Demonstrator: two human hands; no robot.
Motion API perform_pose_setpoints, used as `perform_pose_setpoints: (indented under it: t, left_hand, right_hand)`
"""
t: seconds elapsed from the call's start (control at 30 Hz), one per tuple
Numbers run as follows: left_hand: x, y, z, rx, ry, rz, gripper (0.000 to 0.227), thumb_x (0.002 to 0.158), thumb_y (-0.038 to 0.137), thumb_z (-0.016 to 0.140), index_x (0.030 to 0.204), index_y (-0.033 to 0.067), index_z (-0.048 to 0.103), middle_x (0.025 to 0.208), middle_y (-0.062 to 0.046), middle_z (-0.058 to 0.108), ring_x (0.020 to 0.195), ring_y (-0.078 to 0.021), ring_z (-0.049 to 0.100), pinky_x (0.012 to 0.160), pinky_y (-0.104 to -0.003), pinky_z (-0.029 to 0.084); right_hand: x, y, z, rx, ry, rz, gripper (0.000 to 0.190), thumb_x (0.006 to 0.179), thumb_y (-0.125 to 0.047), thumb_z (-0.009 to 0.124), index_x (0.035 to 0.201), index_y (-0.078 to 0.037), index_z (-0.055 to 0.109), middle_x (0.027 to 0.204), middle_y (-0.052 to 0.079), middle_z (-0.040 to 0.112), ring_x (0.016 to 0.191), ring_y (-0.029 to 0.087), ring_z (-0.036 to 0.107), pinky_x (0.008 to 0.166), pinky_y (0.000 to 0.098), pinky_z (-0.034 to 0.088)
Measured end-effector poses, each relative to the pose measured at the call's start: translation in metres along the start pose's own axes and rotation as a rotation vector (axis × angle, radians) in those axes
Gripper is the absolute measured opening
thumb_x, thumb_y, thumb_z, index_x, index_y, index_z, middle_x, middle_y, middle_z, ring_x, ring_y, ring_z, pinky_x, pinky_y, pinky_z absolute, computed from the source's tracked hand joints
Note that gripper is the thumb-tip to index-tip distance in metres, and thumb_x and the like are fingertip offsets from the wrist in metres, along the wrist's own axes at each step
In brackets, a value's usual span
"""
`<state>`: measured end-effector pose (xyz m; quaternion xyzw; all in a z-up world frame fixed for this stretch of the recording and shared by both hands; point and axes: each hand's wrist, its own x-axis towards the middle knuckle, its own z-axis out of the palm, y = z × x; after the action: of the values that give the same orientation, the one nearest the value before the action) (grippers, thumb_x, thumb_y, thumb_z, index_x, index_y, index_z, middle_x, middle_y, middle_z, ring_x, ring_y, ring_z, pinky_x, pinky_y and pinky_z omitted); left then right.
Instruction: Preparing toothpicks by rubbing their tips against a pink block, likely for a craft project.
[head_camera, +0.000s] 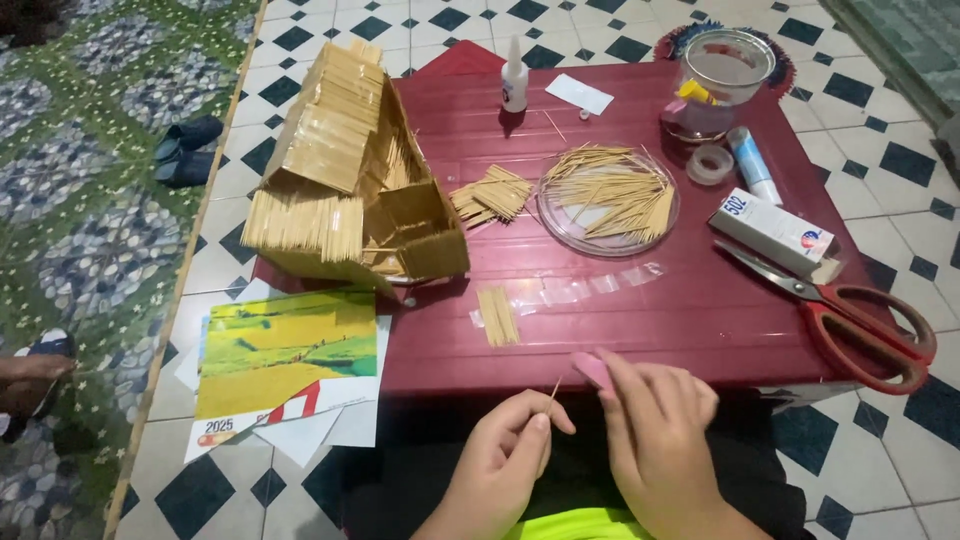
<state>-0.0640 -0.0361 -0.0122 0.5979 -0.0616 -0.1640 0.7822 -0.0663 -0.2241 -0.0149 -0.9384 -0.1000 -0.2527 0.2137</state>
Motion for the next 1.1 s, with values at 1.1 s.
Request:
perform_pose_setpoints:
  t: [1.1]
  left_hand:
    - [-0.001,-0.001,-0.004,0.005,-0.031,-0.001,0.020,0.109,0.013,0.049,0.113,0.0031,0.067,0.055,0.002,0.040,0.048,-0.0059,0.039,0.049,-0.022,0.029]
  right_hand:
    - [-0.010,-0.004,-0.006,-0.004,-0.012,-0.149,0.039,0.105,-0.030,0.048,0.136,-0.015,0.065,0.101,0.002,0.065,0.093,0.024,0.059,0.092,0.0434,0.033]
